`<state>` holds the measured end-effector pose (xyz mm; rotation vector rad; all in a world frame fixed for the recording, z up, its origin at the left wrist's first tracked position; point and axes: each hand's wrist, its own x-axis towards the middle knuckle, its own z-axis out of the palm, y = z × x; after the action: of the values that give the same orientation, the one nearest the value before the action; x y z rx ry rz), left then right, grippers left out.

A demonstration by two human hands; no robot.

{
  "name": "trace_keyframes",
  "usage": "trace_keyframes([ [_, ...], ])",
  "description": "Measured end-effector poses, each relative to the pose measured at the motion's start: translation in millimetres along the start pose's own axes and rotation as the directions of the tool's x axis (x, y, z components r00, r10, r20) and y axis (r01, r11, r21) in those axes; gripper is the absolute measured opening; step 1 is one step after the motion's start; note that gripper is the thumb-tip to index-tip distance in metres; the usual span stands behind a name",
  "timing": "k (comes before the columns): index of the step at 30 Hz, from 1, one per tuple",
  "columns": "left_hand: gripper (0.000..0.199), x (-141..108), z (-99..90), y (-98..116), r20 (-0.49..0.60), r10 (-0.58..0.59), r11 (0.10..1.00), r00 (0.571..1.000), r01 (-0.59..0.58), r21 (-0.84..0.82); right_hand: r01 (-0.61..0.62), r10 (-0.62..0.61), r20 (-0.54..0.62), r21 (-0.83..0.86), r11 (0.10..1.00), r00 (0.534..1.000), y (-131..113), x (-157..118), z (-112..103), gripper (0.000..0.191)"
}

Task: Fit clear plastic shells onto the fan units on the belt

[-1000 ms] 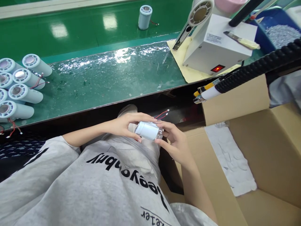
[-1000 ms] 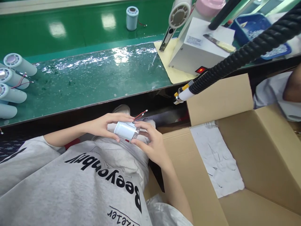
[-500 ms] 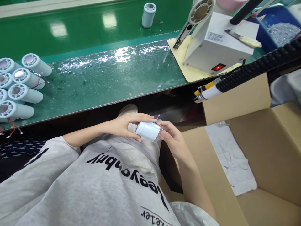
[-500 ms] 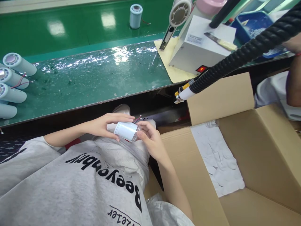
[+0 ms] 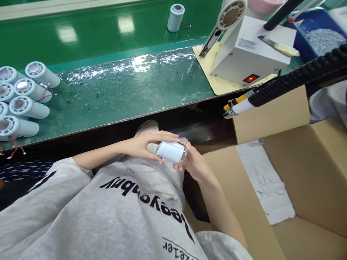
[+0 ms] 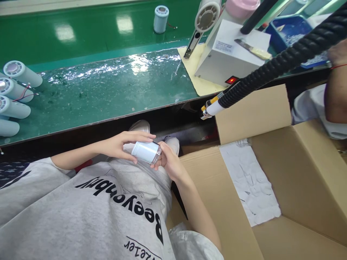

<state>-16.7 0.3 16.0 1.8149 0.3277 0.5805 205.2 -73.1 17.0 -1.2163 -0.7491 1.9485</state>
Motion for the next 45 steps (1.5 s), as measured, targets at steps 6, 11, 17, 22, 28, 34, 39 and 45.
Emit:
trace_keyframes([
  [6, 0.067, -1, 2.7, 1, -0.026, -0.014, 1.000, 1.000, 0.014, -0.015, -0.129, 0.128, 0.046, 0.032, 0.991, 0.991, -2, 1, 2, 0.065],
  [11, 0.063, -3, 6.0, 10, -0.035, -0.143, 0.988, 0.989, 0.141, -0.060, -0.160, 0.164, 0.056, -0.074, 0.984, 0.985, 5, -1, -1, 0.076],
  [17, 0.066, -4, 9.3, 18, -0.085, -0.315, 0.930, 0.945, 0.289, -0.225, 0.543, -0.610, 0.064, -0.538, 0.645, 0.789, 20, -9, -15, 0.077],
  [22, 0.072, -3, 8.6, 18, -0.013, -0.374, 0.881, 0.927, 0.352, -0.316, 0.693, -0.742, 0.379, -0.704, 0.156, 0.553, 19, -13, -23, 0.046],
  [28, 0.072, -1, 1.5, 21, 0.040, -0.235, 0.949, 0.971, 0.238, -0.204, 0.551, -0.557, 0.149, -0.490, 0.676, 0.817, 19, -19, -25, 0.057],
  [34, 0.077, -6, 8.8, 9, 0.103, -0.283, 0.892, 0.953, 0.301, -0.337, 0.389, -0.434, 0.045, -0.533, 0.752, 0.900, 24, -22, -21, 0.053],
  [39, 0.077, -7, 21.6, -2, 0.136, -0.449, 0.782, 0.883, 0.462, -0.419, 0.290, -0.343, 0.001, -0.538, 0.792, 0.939, 20, -24, -19, 0.064],
  [45, 0.054, 52, -101.3, 8, -0.459, -0.304, 0.804, 0.835, 0.484, 0.346, -0.225, -0.626, -0.572, -0.807, 0.547, 0.529, -2, -78, -159, 0.057],
])
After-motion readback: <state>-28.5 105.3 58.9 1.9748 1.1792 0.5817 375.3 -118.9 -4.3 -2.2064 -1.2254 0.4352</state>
